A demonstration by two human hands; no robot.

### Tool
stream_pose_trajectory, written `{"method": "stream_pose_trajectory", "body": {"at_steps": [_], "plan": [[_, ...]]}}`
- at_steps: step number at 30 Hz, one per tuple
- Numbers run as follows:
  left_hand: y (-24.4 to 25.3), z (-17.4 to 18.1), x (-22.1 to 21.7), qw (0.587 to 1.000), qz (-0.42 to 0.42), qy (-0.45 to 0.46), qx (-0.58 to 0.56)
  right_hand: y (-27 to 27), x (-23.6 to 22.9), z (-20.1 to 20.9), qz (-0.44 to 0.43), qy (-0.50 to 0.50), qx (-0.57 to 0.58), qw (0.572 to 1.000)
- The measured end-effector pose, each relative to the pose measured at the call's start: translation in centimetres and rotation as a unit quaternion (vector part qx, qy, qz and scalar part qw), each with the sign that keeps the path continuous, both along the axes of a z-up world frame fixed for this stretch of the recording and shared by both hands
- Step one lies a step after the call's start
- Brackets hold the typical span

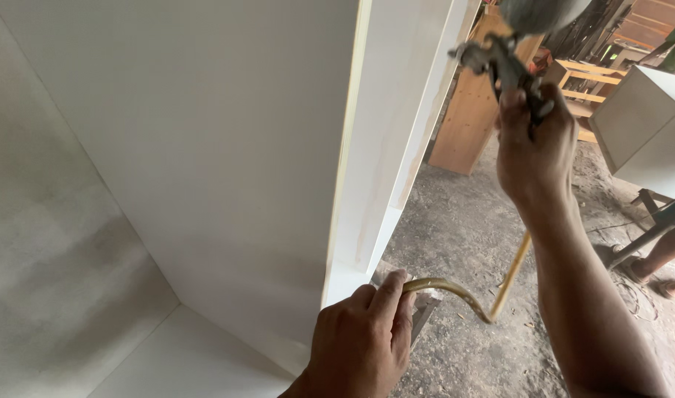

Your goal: The person is spray painting the interior panels and front edges of a white wooden cabinet using a spray gun while holding the air hose by hand to manage it.

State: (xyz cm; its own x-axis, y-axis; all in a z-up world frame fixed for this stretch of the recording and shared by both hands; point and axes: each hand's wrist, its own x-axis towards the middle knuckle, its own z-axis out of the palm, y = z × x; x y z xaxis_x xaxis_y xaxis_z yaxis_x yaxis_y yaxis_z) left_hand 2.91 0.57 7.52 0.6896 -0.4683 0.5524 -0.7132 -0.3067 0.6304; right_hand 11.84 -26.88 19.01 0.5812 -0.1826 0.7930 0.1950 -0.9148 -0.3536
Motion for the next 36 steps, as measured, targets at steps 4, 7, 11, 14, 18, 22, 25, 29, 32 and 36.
{"method": "stream_pose_trajectory", "body": {"at_steps": [4, 7, 11, 14, 18, 22, 25, 29, 32, 36], "plan": [[0.1, 1.3, 0.1, 1.0, 0.012, -0.022, -0.015, -0.7, 2.9, 2.1, 0.054, -0.085, -0.005, 0.995], [0.2, 2.0, 0.1, 0.999, 0.015, -0.043, -0.028, -0.8, 4.1, 3.4, 0.077, -0.106, 0.026, 0.991], [0.1, 2.5, 0.1, 0.998, 0.023, -0.051, -0.025, -0.9, 4.9, 3.8, 0.123, -0.131, 0.056, 0.982], [0.3, 2.7, -0.1, 0.999, 0.026, -0.039, -0.018, -0.8, 4.1, 3.5, 0.072, -0.112, 0.024, 0.991], [0.4, 2.6, -0.2, 0.997, 0.034, -0.058, -0.035, 0.0, 1.0, 2.5, 0.037, -0.043, 0.031, 0.998], [0.2, 2.5, -0.4, 0.998, 0.026, -0.043, -0.03, 0.5, 1.9, 2.5, 0.063, -0.07, 0.064, 0.994], [0.1, 2.5, -0.4, 0.999, 0.021, -0.033, -0.021, 0.4, 4.8, 3.0, 0.106, -0.126, 0.085, 0.983], [-0.6, 2.5, -0.3, 0.998, 0.029, -0.044, -0.022, -0.4, 7.3, 3.5, 0.111, -0.188, 0.045, 0.975], [-0.8, 2.4, -0.3, 0.999, 0.027, -0.039, -0.012, -1.2, 7.4, 3.4, 0.108, -0.204, 0.051, 0.972], [-0.7, 2.5, -0.3, 0.999, 0.032, -0.042, -0.015, -1.7, 6.6, 2.2, 0.101, -0.21, 0.103, 0.967]]}}
